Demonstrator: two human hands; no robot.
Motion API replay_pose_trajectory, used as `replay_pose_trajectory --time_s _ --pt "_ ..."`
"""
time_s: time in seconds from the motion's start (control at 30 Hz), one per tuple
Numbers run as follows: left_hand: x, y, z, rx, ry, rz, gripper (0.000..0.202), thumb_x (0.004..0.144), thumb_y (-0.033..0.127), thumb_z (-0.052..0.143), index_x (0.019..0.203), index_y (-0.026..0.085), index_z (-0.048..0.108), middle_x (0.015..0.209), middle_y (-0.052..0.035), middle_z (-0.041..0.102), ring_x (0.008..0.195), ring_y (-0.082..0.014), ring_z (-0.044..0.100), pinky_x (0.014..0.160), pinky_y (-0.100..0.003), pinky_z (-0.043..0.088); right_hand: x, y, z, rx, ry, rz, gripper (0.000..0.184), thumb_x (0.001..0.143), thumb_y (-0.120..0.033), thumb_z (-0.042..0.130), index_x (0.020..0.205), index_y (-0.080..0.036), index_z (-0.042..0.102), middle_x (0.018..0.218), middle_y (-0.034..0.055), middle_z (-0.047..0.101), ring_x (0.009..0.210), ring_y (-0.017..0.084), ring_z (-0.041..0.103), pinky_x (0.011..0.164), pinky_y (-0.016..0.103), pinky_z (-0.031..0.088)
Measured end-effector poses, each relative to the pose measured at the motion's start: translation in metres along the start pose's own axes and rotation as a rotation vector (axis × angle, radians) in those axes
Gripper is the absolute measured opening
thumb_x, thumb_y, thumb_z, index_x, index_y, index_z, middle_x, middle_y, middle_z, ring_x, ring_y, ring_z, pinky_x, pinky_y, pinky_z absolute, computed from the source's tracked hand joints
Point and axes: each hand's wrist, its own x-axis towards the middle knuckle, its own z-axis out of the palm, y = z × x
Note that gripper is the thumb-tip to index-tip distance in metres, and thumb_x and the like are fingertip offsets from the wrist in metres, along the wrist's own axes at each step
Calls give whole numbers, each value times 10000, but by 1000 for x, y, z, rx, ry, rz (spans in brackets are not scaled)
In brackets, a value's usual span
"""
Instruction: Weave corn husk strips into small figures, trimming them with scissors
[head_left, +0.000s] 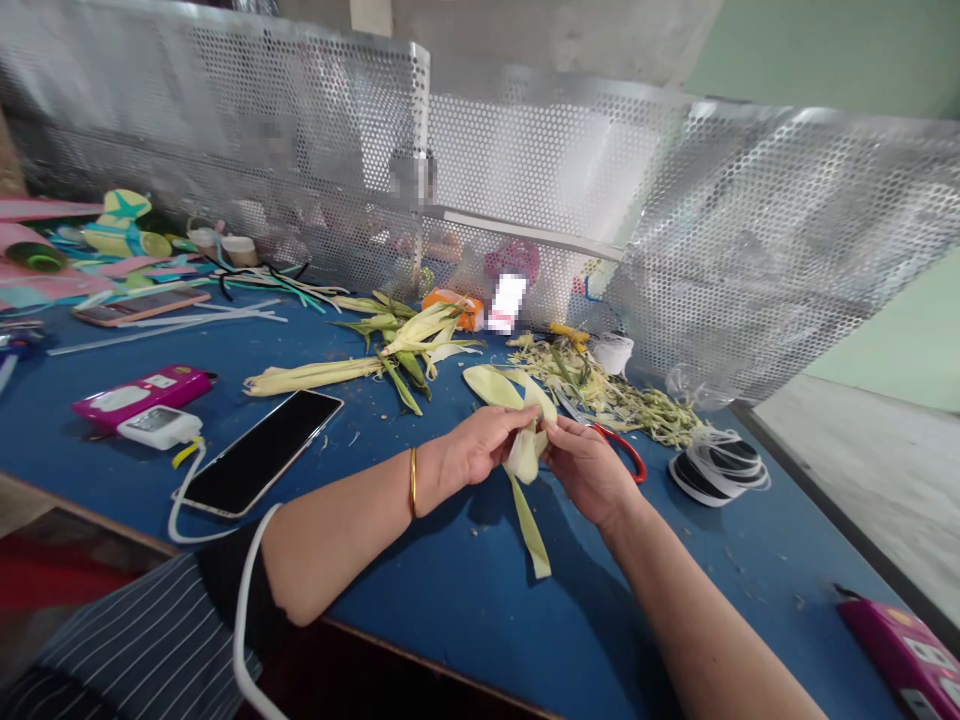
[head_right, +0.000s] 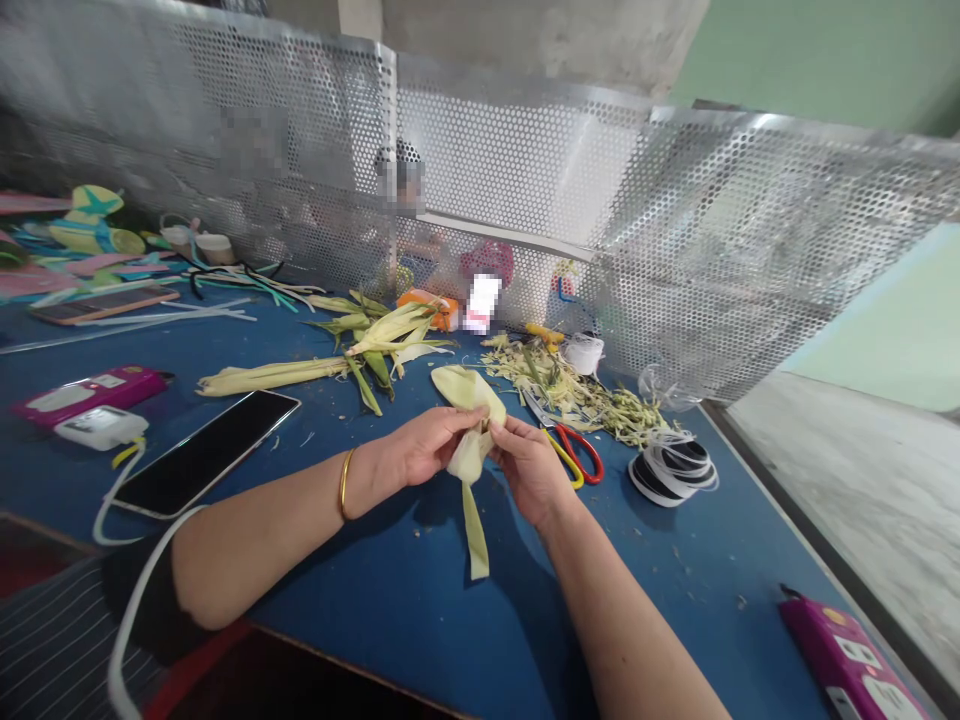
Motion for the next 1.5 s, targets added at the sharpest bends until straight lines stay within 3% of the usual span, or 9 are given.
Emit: replay_pose_trajectory --time_s 0.27,0.37,0.57,0.7,0.9,1.17,1.5 --pt "5 -1 -5 30 -12 72 353 626 390 826 798 122 673 730 -31 647 608 -123 571 589 -252 428 6 6 -6 45 -1 -74 223 668 -405 800 742 -218 705 759 1 696 675 145 579 635 265 447" --pt "5 2 -4 21 20 103 296 670 373 798 734 126 647 707 -15 624 586 -94 537 568 -229 407 5 4 -5 54 -1 -88 194 689 -384 790 731 -216 702 763 -5 700 695 141 599 669 262 460" --pt "1 8 -4 138 191 120 155 768 274 721 812 134 672 791 -27 650 639 -100 560 572 -227 427 -2 -9 0 133 -58 -155 153 720 -350 774 729 -212 708 811 5 724 780 151 650 770 274 506" --pt "3 9 -7 162 334 131 156 812 237 680 716 132 615 621 -3 591 526 -86 517 548 -230 429 -4 -19 -7 165 -54 -231 113 756 -319 737 756 -208 713 837 3 725 806 141 668 732 242 521" --pt "10 12 -15 144 422 135 210 844 183 630 652 140 557 544 13 558 487 -91 529 529 -230 432 -7 -37 -21 241 6 -321 104 738 -304 735 751 -206 704 879 -5 715 783 119 664 784 237 543" --pt "17 20 -26 51 544 81 213 862 162 619 663 135 549 539 6 564 468 -81 536 508 -205 459 -7 -55 -41 307 133 -490 88 741 -288 699 756 -204 677 935 -5 714 803 122 665 739 253 564" --pt "18 34 -36 -49 551 -43 236 916 138 525 680 133 519 539 20 538 361 -24 440 363 -137 314 -7 -68 -57 162 288 -729 34 803 -246 627 793 -248 659 1151 -37 678 946 138 670 733 266 510"
